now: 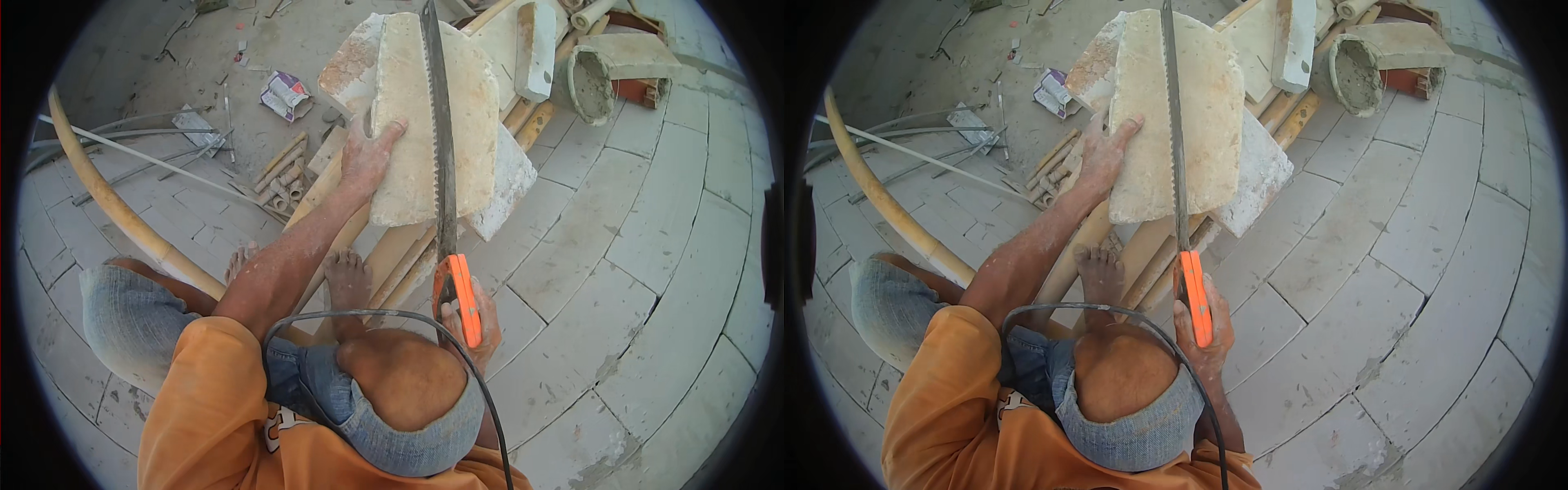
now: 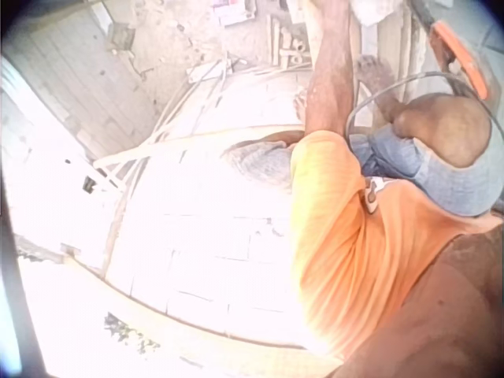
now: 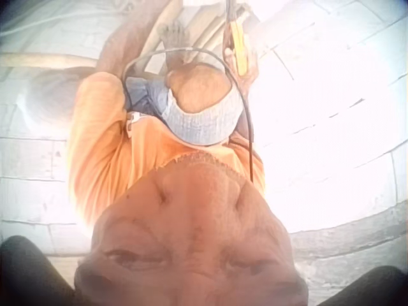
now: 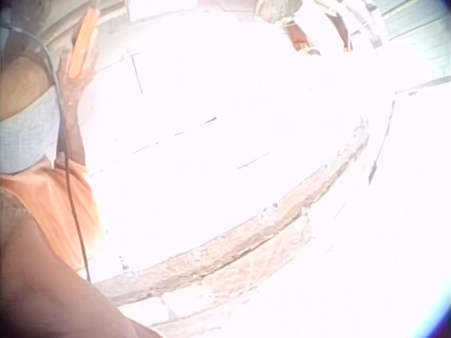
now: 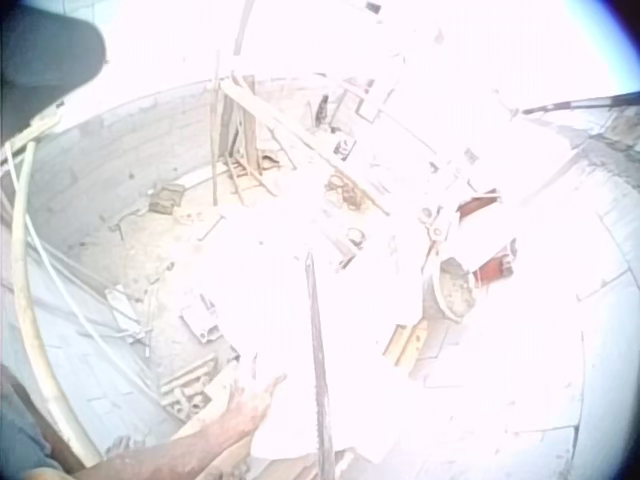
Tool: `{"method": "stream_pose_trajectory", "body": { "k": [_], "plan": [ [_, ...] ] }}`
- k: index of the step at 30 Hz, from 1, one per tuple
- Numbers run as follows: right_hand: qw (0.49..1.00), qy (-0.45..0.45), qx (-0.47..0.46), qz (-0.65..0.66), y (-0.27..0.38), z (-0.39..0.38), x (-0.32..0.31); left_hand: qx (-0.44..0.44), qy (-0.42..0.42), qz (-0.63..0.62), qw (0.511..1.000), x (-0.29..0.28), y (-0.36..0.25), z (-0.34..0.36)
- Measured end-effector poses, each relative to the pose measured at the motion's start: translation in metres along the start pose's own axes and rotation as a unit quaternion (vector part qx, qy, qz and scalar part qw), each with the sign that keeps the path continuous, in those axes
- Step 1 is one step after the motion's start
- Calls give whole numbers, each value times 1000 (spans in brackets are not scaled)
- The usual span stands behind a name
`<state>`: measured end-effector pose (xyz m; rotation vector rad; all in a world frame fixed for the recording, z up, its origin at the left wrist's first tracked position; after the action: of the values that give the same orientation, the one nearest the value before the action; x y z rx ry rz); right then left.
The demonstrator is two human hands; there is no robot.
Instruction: The person applies mortar to a stone wall with a trowel, measures stone blocks with a tape measure, and cuts a stone with a hand saw.
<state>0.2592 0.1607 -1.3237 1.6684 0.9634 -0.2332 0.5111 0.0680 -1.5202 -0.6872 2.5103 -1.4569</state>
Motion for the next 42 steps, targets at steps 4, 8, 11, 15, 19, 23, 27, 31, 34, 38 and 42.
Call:
{"method": "stream_pose_trajectory", "body": {
  "k": [4, 8, 11, 15, 19, 23, 27, 31, 34, 38, 42],
  "plan": [
    [1000, 4, 28, 10, -6, -3, 2, -7, 53, -37, 998, 3, -10, -9],
    [995, 1, 29, 97, -7, 3, 7, 17, 60, -30, 998, 5, -2, -6],
    [999, 11, -13, 34, 27, 29, 2, 25, 86, -44, 995, 13, -6, -7],
    [997, 43, 10, 57, 35, 52, -2, 25, 70, -44, 996, 3, 2, 1],
    [998, 39, 18, 41, 15, 20, -3, -10, 54, -108, 993, 7, -3, -3],
    [999, 19, 6, 44, 4, 3, -1, 3, 57, -53, 997, 7, 1, -2],
    [999, 24, 0, 45, 24, 35, 2, -9, 83, -43, 996, 10, -5, -9],
    [994, 58, 36, 82, 18, 41, 3, -11, 87, -78, 993, 11, -10, -11],
    [997, 48, -2, 56, 1, 6, 3, -16, 63, -143, 988, 7, -11, -10],
    [998, 29, -42, 41, 8, 13, 2, -6, 63, -51, 997, 8, 3, -4],
    [998, 54, -14, 39, 39, 71, 8, -7, 68, -35, 997, 9, -6, -9]
  ]
}}
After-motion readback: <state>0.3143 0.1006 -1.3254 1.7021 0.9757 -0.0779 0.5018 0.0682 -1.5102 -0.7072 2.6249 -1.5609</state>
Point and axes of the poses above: each hand's wrist, its own z-axis towards the middle knuckle, its own x-axis out of the palm, y = z × x, the point moved 6 cm from there along z, towards the middle knuckle, and after that the axes turned 12 degrees about y, right-handed, at the moved point
